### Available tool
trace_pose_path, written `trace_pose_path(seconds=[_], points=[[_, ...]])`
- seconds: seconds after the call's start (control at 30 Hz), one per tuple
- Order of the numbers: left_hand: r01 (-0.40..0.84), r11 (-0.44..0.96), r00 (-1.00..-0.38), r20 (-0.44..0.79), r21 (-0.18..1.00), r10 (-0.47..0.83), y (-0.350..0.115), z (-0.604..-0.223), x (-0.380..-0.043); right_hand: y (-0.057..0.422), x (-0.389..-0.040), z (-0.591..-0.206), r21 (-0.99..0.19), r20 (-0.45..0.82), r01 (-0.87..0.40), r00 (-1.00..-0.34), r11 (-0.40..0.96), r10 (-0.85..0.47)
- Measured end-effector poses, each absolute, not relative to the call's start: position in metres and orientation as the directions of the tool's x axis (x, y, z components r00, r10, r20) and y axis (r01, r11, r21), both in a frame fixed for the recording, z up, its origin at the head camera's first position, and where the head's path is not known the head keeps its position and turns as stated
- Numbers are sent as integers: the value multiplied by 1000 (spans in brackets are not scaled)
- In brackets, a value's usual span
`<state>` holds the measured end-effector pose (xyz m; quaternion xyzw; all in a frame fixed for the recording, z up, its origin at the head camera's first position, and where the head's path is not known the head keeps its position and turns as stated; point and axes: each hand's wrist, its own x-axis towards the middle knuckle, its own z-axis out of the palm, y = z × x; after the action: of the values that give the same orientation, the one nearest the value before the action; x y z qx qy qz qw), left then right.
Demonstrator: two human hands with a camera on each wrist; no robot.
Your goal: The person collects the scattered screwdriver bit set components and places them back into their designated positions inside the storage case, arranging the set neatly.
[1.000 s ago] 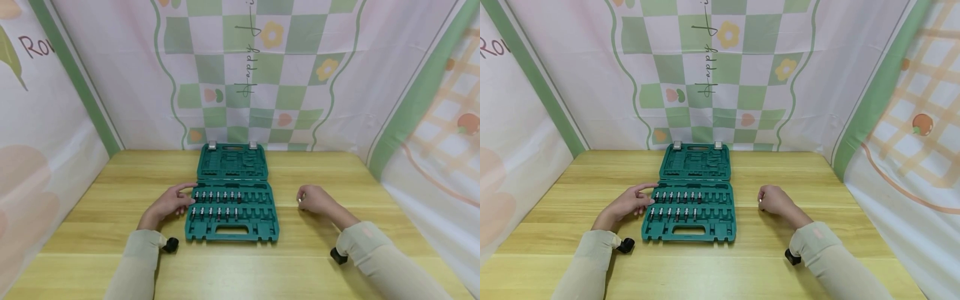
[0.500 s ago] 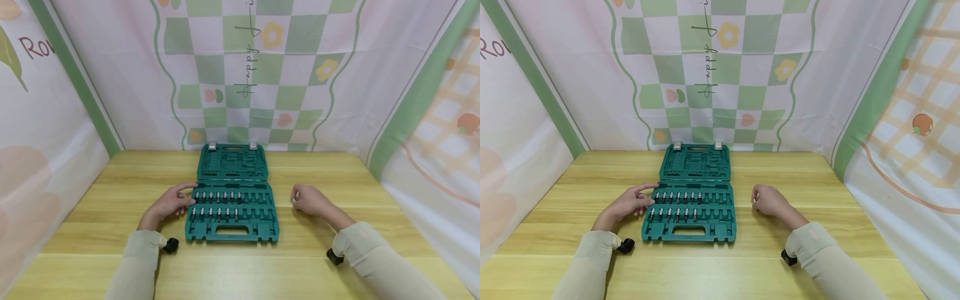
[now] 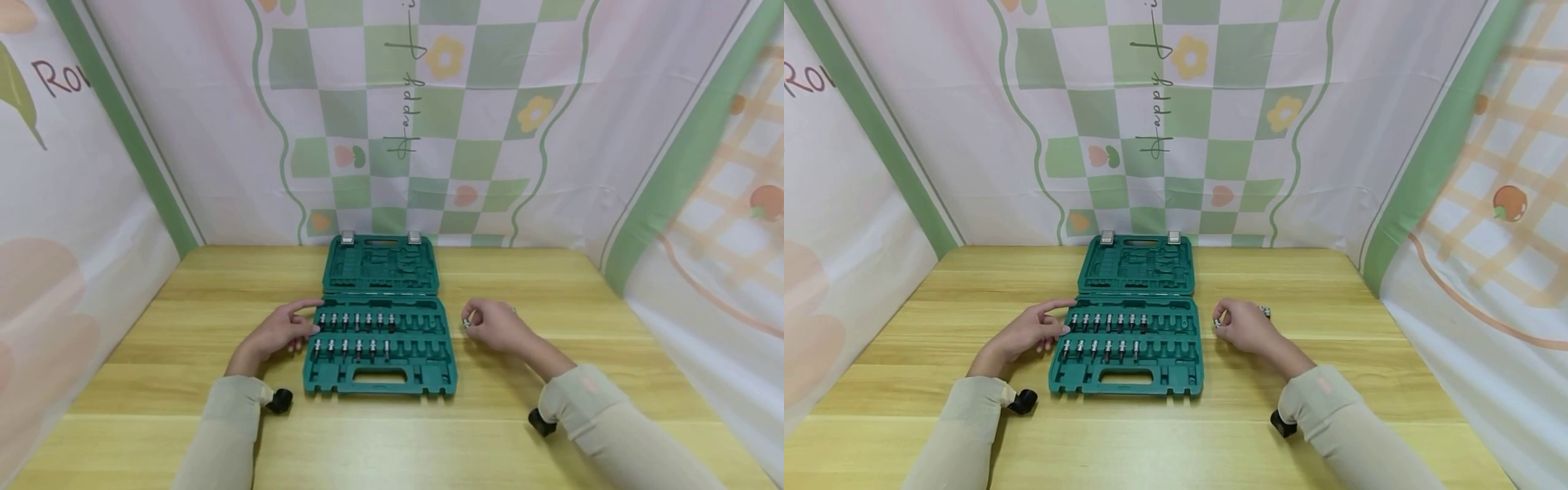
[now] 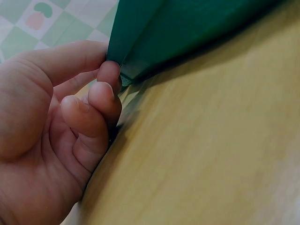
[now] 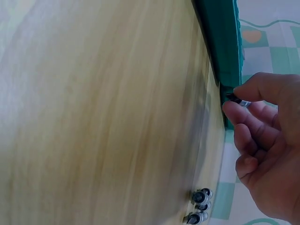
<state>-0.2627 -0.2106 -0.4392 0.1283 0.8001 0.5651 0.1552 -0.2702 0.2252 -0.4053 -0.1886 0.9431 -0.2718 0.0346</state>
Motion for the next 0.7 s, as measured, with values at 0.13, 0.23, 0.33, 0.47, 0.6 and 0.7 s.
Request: trace_pose_path(seconds=[0.13, 0.23, 0.33, 0.47, 0.6, 0.7], points=[[27, 326, -920, -104, 945, 378, -210, -438, -262, 222, -268, -403, -552, 45, -344, -922, 760, -385], [28, 323, -920, -103, 946, 379, -210, -438, -262, 217, -265, -400, -588, 43, -337, -921, 735, -388], [27, 322, -920, -103, 946, 379, -210, -438, -262, 212, -263, -399, -633, 44, -326, -921, 702, -388], [27, 324, -920, -103, 946, 378, -210, -438, -262, 206, -262, -399, -687, 49, -319, -917, 653, -397], [30, 325, -920, -101, 945, 380, -210, -439, -262, 200, -261, -400, -725, 48, -319, -907, 610, -418], [32, 325, -919, -100, 945, 381, -210, -439, -262, 196, -260, -401, -748, 42, -319, -898, 582, -438]])
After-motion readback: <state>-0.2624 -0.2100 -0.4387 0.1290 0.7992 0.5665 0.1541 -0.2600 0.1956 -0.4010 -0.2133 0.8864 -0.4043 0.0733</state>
